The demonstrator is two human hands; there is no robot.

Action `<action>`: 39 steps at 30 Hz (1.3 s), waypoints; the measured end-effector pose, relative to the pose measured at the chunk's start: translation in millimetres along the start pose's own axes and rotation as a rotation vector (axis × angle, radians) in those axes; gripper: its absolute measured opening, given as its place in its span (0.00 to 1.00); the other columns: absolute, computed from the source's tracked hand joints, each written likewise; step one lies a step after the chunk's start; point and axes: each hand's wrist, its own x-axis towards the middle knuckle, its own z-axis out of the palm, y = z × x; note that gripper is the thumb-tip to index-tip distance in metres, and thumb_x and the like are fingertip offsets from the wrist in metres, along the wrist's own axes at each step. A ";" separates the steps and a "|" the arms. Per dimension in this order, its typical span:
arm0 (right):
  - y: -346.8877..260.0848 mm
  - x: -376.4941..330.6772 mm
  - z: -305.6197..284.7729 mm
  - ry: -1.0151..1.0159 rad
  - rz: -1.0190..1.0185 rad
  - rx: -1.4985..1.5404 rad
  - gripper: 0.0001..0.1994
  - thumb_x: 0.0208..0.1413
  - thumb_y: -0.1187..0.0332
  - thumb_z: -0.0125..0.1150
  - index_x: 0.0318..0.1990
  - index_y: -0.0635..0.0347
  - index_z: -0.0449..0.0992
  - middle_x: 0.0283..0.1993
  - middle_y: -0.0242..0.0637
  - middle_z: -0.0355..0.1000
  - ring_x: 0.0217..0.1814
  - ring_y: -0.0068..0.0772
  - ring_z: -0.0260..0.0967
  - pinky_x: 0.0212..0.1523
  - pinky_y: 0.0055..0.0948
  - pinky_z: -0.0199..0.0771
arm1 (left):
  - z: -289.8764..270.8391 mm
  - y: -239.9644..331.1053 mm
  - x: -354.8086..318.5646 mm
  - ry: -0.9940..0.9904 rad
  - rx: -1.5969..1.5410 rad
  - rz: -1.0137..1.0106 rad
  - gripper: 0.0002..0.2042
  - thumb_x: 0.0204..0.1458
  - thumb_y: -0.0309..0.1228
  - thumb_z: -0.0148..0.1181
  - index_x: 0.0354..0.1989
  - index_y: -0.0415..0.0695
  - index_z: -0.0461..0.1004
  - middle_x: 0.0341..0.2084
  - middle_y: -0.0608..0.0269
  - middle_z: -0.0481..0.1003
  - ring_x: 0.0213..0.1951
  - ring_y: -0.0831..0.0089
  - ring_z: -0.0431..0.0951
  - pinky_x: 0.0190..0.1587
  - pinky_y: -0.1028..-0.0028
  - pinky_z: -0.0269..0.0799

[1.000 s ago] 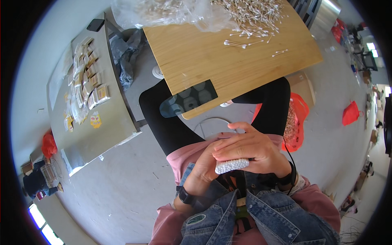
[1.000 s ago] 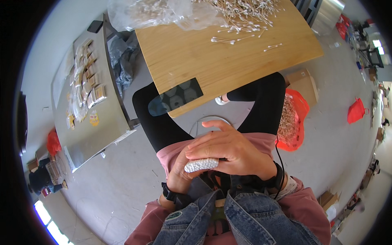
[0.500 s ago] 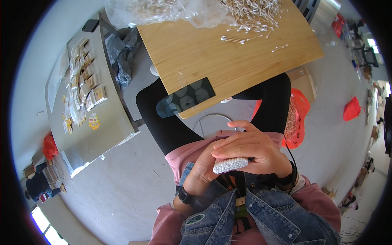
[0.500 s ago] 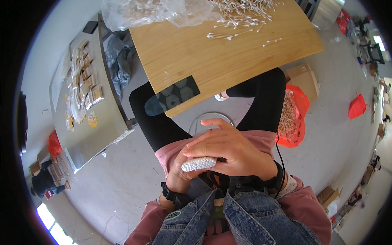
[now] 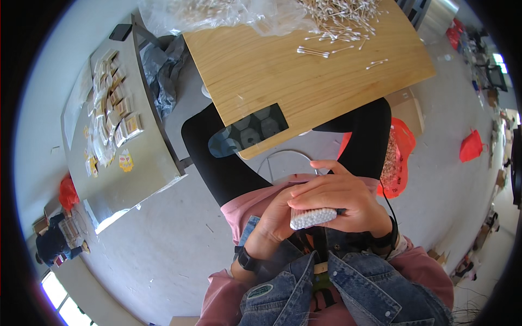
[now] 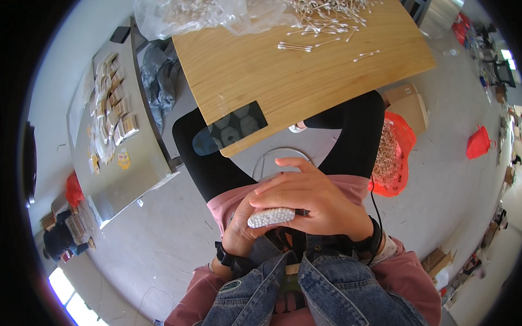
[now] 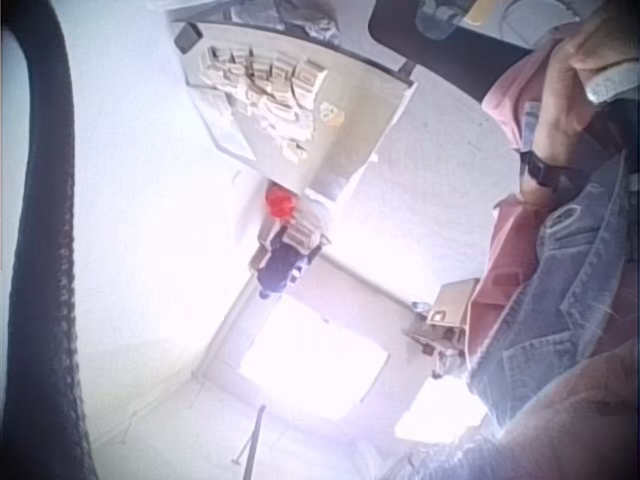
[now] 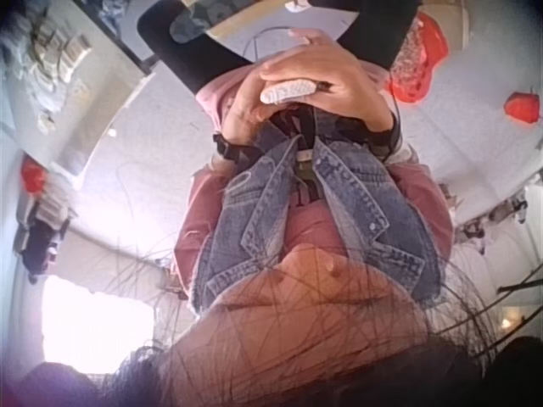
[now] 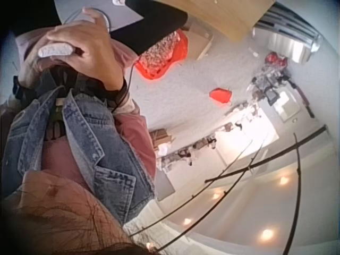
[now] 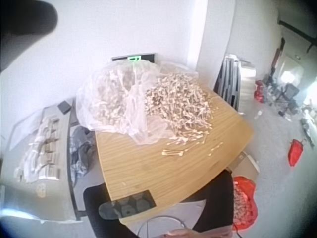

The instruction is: Packing cotton swabs into small plastic bags.

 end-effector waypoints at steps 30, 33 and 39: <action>28.3 11.0 -10.3 0.356 0.247 0.318 0.47 0.39 0.66 0.79 0.66 0.65 0.56 0.65 0.48 0.62 0.65 0.38 0.63 0.60 0.35 0.65 | 8.7 23.8 33.0 0.457 0.616 0.640 0.09 0.66 0.32 0.45 0.45 0.40 0.67 0.35 0.59 0.75 0.26 0.75 0.76 0.26 0.78 0.72; 26.5 15.1 -8.5 0.325 0.349 0.313 0.45 0.44 0.62 0.76 0.67 0.65 0.56 0.63 0.47 0.65 0.65 0.35 0.62 0.61 0.33 0.64 | 17.9 24.1 37.2 0.522 0.869 0.846 0.07 0.64 0.28 0.47 0.45 0.38 0.66 0.34 0.60 0.75 0.27 0.75 0.76 0.26 0.78 0.73; 31.4 28.2 -5.7 0.614 0.260 0.672 0.20 0.53 0.74 0.66 0.54 0.64 0.73 0.54 0.42 0.74 0.57 0.28 0.70 0.55 0.25 0.69 | 12.9 13.7 47.9 0.488 1.285 0.832 0.07 0.59 0.18 0.53 0.45 0.35 0.69 0.40 0.60 0.75 0.40 0.75 0.76 0.43 0.75 0.75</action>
